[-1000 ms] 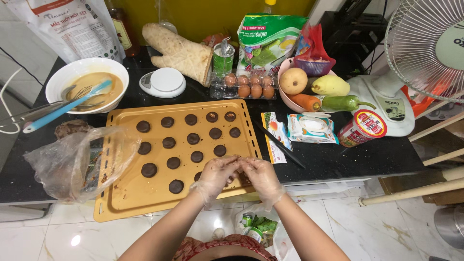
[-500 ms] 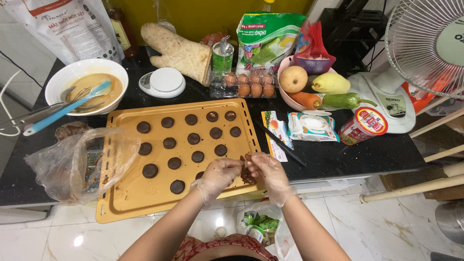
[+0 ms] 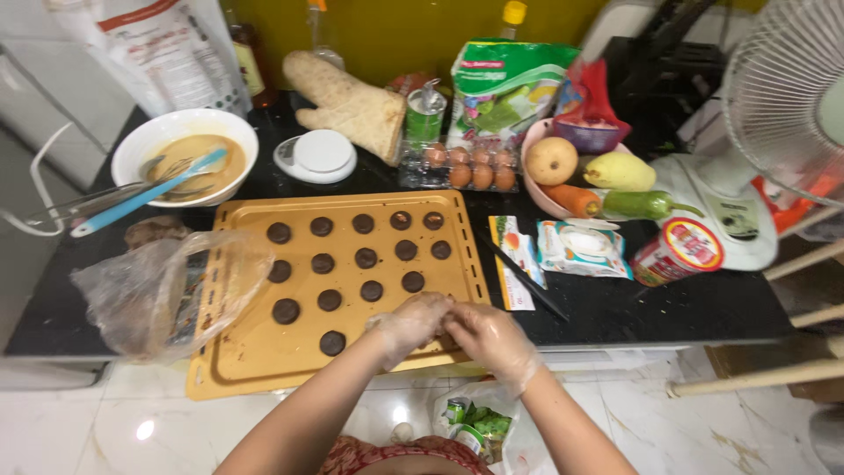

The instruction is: The person places small dark round food items into the indentations of a yellow tray, then adds small crumbled pieces on top of each item. The person uses gloved hands to handle the food and a black tool to adjust the crumbles. The tray remains on the kitchen counter throughout.

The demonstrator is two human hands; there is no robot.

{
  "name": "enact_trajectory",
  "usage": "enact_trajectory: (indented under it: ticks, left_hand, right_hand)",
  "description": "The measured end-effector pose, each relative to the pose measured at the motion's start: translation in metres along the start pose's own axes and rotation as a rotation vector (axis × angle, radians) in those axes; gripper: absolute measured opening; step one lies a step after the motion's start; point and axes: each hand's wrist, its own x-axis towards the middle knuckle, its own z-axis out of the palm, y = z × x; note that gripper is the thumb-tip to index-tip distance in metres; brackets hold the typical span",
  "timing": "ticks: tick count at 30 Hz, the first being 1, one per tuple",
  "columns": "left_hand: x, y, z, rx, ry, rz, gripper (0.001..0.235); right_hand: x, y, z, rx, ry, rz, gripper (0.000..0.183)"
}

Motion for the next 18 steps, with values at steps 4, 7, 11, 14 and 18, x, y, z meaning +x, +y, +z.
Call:
enact_trajectory:
  ticks: [4, 7, 11, 14, 18]
  left_hand:
    - [0.03, -0.007, 0.002, 0.5, 0.087, 0.157, 0.053]
    - [0.05, -0.025, 0.001, 0.608, 0.13, 0.013, 0.055]
    - [0.068, -0.046, 0.002, 0.746, 0.185, 0.095, 0.044]
    - [0.069, -0.052, 0.006, 0.927, 0.231, 0.275, 0.037]
    - [0.048, -0.043, 0.011, 0.446, 0.271, 0.123, 0.043]
  right_hand:
    - [0.01, -0.008, 0.001, -0.324, -0.072, 0.067, 0.017]
    - [0.007, -0.008, 0.009, -0.245, 0.04, -0.003, 0.019]
    - [0.008, 0.0, 0.022, -0.321, 0.036, 0.003, 0.022]
    - [0.003, 0.008, 0.029, -0.26, 0.076, 0.003, 0.019]
    - [0.001, 0.01, 0.04, -0.173, 0.116, 0.071, 0.017]
